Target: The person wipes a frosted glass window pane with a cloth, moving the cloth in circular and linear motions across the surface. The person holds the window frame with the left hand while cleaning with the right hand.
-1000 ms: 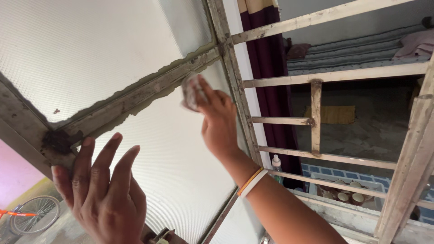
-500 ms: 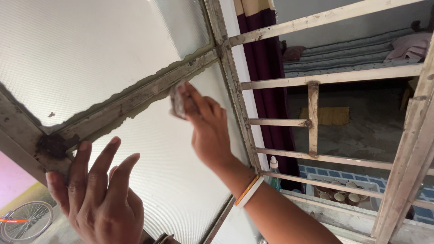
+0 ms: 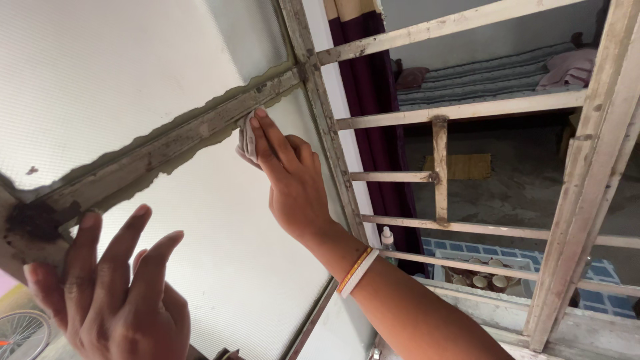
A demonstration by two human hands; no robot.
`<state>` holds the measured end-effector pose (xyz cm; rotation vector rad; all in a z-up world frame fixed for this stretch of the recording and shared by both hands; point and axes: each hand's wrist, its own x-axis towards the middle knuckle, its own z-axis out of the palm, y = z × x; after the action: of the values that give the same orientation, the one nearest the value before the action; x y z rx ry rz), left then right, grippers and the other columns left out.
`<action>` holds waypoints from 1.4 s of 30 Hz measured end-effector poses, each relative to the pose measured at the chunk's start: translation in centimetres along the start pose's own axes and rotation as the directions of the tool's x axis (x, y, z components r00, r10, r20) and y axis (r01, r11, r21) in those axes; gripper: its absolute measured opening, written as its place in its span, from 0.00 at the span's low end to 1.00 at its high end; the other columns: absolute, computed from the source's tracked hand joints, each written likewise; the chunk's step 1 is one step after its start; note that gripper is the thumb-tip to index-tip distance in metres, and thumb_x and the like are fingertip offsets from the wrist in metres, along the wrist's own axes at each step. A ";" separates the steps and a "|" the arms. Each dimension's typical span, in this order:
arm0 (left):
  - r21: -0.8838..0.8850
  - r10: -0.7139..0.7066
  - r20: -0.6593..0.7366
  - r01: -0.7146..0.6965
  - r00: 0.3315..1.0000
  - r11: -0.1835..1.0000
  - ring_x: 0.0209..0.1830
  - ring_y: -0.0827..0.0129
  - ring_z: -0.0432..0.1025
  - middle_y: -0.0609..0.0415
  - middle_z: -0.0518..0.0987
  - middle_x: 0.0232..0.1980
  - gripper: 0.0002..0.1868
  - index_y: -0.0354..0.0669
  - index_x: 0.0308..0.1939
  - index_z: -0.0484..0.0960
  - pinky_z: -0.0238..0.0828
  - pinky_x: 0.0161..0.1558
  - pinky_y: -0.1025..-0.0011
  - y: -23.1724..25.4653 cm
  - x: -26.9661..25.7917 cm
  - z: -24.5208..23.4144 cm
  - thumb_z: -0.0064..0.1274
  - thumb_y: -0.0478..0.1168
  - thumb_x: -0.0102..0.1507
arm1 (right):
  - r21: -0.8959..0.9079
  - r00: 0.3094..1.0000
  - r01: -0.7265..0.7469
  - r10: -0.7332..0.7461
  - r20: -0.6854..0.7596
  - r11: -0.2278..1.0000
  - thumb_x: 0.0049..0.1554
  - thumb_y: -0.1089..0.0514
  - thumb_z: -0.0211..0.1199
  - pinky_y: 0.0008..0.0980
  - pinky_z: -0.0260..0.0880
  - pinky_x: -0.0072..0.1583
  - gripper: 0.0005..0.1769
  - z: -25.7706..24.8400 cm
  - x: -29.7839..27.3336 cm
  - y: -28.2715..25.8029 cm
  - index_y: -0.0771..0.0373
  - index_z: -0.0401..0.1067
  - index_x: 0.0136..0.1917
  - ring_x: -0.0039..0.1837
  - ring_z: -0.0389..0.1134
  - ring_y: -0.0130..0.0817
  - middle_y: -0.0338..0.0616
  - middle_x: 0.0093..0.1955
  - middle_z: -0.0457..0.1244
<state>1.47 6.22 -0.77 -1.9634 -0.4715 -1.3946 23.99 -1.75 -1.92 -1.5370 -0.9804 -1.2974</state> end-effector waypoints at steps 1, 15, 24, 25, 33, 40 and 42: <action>0.037 0.015 0.025 -0.016 1.000 0.999 0.81 0.66 0.63 0.64 0.83 0.64 0.15 0.60 0.44 0.89 0.24 0.86 0.60 0.0 0.1 -0.1 0.50 0.33 0.73 | -0.004 1.000 0.013 -0.013 0.005 1.000 0.65 0.70 0.52 0.39 0.63 0.71 0.33 -0.1 -0.1 0.4 0.58 0.55 0.82 0.68 0.60 0.40 0.33 0.86 0.45; 0.011 -0.022 0.059 0.021 0.998 1.000 0.78 0.68 0.61 0.69 0.80 0.60 0.15 0.65 0.39 0.87 0.19 0.82 0.52 0.6 1.4 -1.5 0.48 0.35 0.67 | 0.010 0.994 -0.102 0.101 0.045 0.995 0.66 0.69 0.49 0.37 0.64 0.70 0.37 0.6 0.4 1.4 0.50 0.47 0.84 0.67 0.60 0.40 0.35 0.87 0.46; 0.133 0.012 0.146 -0.032 0.989 0.991 0.84 0.65 0.61 0.66 0.84 0.64 0.14 0.63 0.44 0.90 0.18 0.86 0.55 -0.2 0.5 -0.4 0.53 0.34 0.68 | -0.044 0.998 -0.009 0.006 -0.070 0.999 0.69 0.70 0.47 0.35 0.62 0.71 0.38 1.5 0.5 4.8 0.42 0.46 0.85 0.69 0.61 0.38 0.31 0.87 0.46; 0.070 0.000 0.141 -0.010 0.990 0.997 0.86 0.63 0.61 0.63 0.84 0.65 0.14 0.60 0.45 0.90 0.18 0.87 0.54 -0.2 0.5 -0.4 0.52 0.34 0.70 | -0.038 0.996 -0.027 0.024 -0.081 0.999 0.68 0.71 0.46 0.34 0.63 0.71 0.39 1.5 0.8 5.2 0.42 0.47 0.85 0.68 0.61 0.38 0.30 0.87 0.46; -0.517 -0.185 0.124 0.222 0.975 0.826 0.80 0.59 0.55 0.59 0.75 0.61 0.16 0.52 0.43 0.83 0.21 0.80 0.37 0.3 0.4 -0.6 0.40 0.29 0.69 | 0.043 0.987 -0.158 0.157 0.035 0.986 0.66 0.72 0.43 0.30 0.64 0.66 0.39 1.4 0.3 1.9 0.42 0.48 0.84 0.66 0.60 0.37 0.33 0.88 0.43; -0.126 -0.021 0.111 0.035 0.994 0.991 0.84 0.61 0.59 0.62 0.82 0.64 0.15 0.59 0.47 0.88 0.20 0.85 0.44 -1.8 -1.2 1.6 0.47 0.33 0.69 | -0.043 0.999 0.016 -0.018 -0.046 0.999 0.68 0.70 0.46 0.38 0.60 0.72 0.39 1.7 -0.2 3.9 0.41 0.45 0.85 0.71 0.59 0.40 0.32 0.88 0.42; -0.373 -0.081 0.087 0.108 0.993 0.921 0.81 0.57 0.58 0.60 0.79 0.60 0.15 0.56 0.45 0.84 0.20 0.80 0.35 -1.4 -0.6 1.0 0.44 0.31 0.66 | -0.020 0.998 -0.045 0.044 -0.035 0.999 0.66 0.73 0.46 0.37 0.61 0.72 0.41 1.8 0.4 5.1 0.42 0.47 0.85 0.70 0.60 0.40 0.33 0.88 0.44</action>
<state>1.10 7.94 -1.06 -2.3302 -0.3517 -1.5741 29.38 -1.59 -2.36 -1.5388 -0.9089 -1.3020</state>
